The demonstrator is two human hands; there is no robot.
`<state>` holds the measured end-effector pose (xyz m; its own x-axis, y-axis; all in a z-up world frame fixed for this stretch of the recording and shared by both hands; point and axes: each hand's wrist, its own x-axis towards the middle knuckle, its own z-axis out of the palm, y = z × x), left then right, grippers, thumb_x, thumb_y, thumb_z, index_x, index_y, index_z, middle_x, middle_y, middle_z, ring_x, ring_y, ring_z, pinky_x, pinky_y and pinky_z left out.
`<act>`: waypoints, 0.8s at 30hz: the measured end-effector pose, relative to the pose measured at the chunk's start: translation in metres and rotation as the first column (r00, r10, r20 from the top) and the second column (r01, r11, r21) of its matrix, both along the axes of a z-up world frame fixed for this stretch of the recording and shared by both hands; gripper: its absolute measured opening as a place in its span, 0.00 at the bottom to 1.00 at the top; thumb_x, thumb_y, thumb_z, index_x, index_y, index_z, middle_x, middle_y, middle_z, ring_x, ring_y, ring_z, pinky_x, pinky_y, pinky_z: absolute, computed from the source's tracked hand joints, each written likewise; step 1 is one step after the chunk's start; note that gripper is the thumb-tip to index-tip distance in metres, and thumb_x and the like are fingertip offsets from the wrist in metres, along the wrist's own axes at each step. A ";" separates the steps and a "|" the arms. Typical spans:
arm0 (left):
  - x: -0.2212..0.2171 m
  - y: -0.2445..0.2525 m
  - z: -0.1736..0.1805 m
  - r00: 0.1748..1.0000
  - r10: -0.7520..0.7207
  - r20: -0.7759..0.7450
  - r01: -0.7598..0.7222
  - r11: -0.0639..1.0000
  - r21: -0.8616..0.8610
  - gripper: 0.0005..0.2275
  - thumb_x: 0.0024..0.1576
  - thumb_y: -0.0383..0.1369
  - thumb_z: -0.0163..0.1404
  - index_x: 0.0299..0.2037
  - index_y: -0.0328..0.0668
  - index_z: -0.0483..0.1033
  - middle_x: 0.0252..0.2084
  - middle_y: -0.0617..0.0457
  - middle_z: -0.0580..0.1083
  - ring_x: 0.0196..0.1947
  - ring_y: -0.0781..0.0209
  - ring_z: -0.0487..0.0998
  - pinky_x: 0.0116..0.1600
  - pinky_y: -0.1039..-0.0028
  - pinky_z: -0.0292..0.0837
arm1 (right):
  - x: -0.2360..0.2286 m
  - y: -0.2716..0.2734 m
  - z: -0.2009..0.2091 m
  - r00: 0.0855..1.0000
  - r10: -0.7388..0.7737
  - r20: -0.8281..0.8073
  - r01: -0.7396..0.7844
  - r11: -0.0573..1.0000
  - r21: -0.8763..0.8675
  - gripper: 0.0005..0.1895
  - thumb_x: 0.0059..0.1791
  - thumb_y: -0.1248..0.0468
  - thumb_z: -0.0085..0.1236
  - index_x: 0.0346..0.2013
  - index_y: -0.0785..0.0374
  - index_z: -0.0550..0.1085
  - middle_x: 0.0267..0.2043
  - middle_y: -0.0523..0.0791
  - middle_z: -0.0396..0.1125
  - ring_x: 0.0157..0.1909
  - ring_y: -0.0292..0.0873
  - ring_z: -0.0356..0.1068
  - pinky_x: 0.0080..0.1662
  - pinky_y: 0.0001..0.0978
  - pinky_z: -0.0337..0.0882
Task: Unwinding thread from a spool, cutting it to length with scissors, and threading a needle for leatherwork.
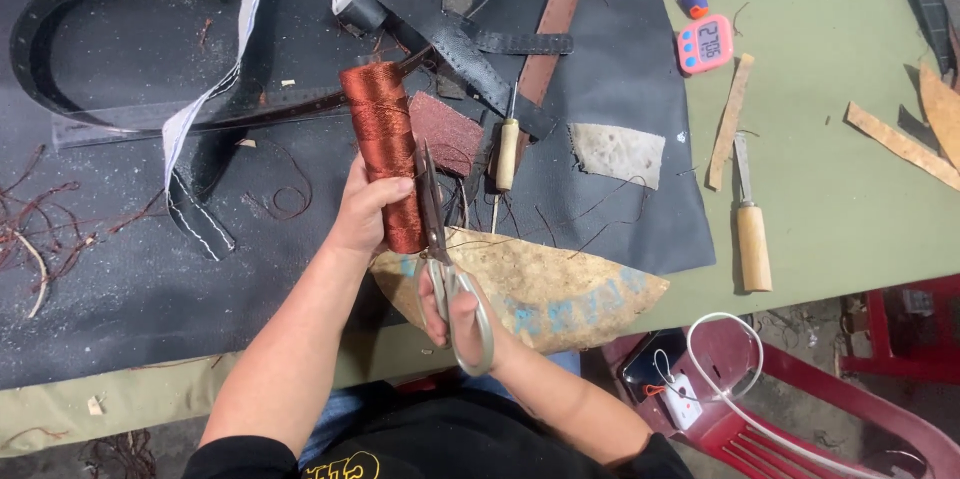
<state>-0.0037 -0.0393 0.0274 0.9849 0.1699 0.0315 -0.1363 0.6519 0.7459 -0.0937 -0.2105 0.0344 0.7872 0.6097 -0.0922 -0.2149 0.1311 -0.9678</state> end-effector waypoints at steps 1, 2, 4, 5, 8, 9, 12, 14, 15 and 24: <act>0.001 0.001 -0.006 1.000 0.005 0.014 -0.005 1.000 0.002 0.20 0.44 0.29 0.59 0.48 0.44 0.72 0.33 0.51 0.75 0.30 0.62 0.76 0.36 0.72 0.74 | -0.001 0.000 -0.002 1.000 -0.007 0.002 0.007 1.000 0.010 0.51 0.42 0.18 0.27 0.40 0.66 0.64 0.15 0.39 0.57 0.14 0.33 0.61 0.20 0.20 0.64; 0.001 -0.002 -0.007 1.000 0.006 0.015 -0.006 1.000 0.001 0.20 0.44 0.29 0.59 0.48 0.44 0.72 0.33 0.51 0.75 0.30 0.62 0.76 0.36 0.72 0.74 | 0.001 -0.002 -0.013 1.000 -0.006 0.002 0.006 1.000 0.009 0.51 0.42 0.18 0.27 0.40 0.66 0.64 0.15 0.39 0.57 0.14 0.33 0.61 0.20 0.20 0.64; 0.002 -0.006 -0.010 0.996 -0.063 0.069 0.066 0.997 -0.041 0.18 0.44 0.32 0.60 0.44 0.37 0.72 0.26 0.40 0.74 0.23 0.52 0.78 0.30 0.64 0.75 | 0.005 -0.008 -0.036 0.993 0.014 0.119 -0.007 0.998 -0.057 0.50 0.42 0.20 0.11 0.35 0.61 0.64 0.15 0.35 0.58 0.14 0.28 0.59 0.20 0.16 0.62; 0.001 -0.007 -0.011 0.996 -0.061 0.068 0.064 0.997 -0.042 0.18 0.44 0.32 0.60 0.44 0.37 0.72 0.26 0.40 0.74 0.23 0.52 0.78 0.30 0.64 0.75 | 0.014 -0.012 -0.030 0.993 0.015 0.118 -0.008 0.998 -0.058 0.50 0.42 0.20 0.11 0.35 0.61 0.64 0.15 0.35 0.58 0.14 0.28 0.59 0.20 0.16 0.62; 0.003 -0.002 -0.010 0.993 -0.038 0.109 0.043 0.998 -0.039 0.18 0.46 0.32 0.60 0.45 0.38 0.69 0.27 0.36 0.75 0.26 0.47 0.81 0.30 0.63 0.76 | 0.042 -0.026 -0.015 0.964 -0.163 0.209 0.167 0.986 0.001 0.49 0.43 0.20 0.10 0.36 0.59 0.65 0.15 0.32 0.58 0.15 0.26 0.58 0.21 0.15 0.62; 0.004 0.000 -0.010 0.993 -0.042 0.113 0.046 0.998 -0.031 0.21 0.45 0.32 0.59 0.48 0.36 0.69 0.28 0.34 0.75 0.26 0.45 0.81 0.30 0.61 0.77 | 0.052 -0.034 -0.011 0.950 -0.197 0.241 0.161 0.974 0.162 0.47 0.43 0.22 0.26 0.40 0.62 0.67 0.18 0.36 0.62 0.17 0.30 0.62 0.25 0.19 0.67; 0.005 0.013 -0.016 0.994 -0.035 0.107 0.036 0.999 -0.007 0.26 0.45 0.34 0.59 0.54 0.36 0.68 0.29 0.32 0.75 0.28 0.42 0.81 0.34 0.60 0.77 | 0.068 -0.056 0.024 0.909 -0.212 0.360 0.196 0.977 0.079 0.48 0.44 0.22 0.41 0.48 0.65 0.69 0.22 0.40 0.65 0.21 0.34 0.66 0.29 0.23 0.71; 0.006 0.023 -0.015 0.995 -0.013 0.095 0.012 1.000 0.005 0.29 0.44 0.37 0.59 0.57 0.38 0.67 0.30 0.32 0.76 0.31 0.42 0.82 0.37 0.60 0.78 | 0.073 -0.063 0.065 0.886 -0.152 0.438 0.247 0.955 -0.167 0.49 0.43 0.21 0.41 0.51 0.64 0.69 0.24 0.40 0.64 0.23 0.34 0.66 0.28 0.24 0.69; 0.007 0.027 -0.011 0.997 0.002 0.077 -0.001 1.000 -0.015 0.28 0.45 0.37 0.57 0.58 0.40 0.67 0.30 0.34 0.75 0.32 0.42 0.82 0.39 0.60 0.77 | 0.073 -0.062 0.091 0.899 -0.235 0.369 0.391 0.811 -0.435 0.37 0.42 0.38 0.58 0.53 0.63 0.70 0.38 0.47 0.66 0.40 0.48 0.68 0.45 0.40 0.69; 0.010 0.043 -0.005 0.999 0.003 -0.042 -0.008 0.992 -0.126 0.27 0.46 0.39 0.54 0.59 0.44 0.67 0.30 0.39 0.74 0.33 0.46 0.81 0.41 0.62 0.79 | 0.151 -0.164 0.037 0.740 -0.183 0.647 0.659 0.006 -0.752 0.37 0.48 0.53 0.69 0.64 0.73 0.68 0.57 0.59 0.65 0.58 0.64 0.68 0.58 0.57 0.68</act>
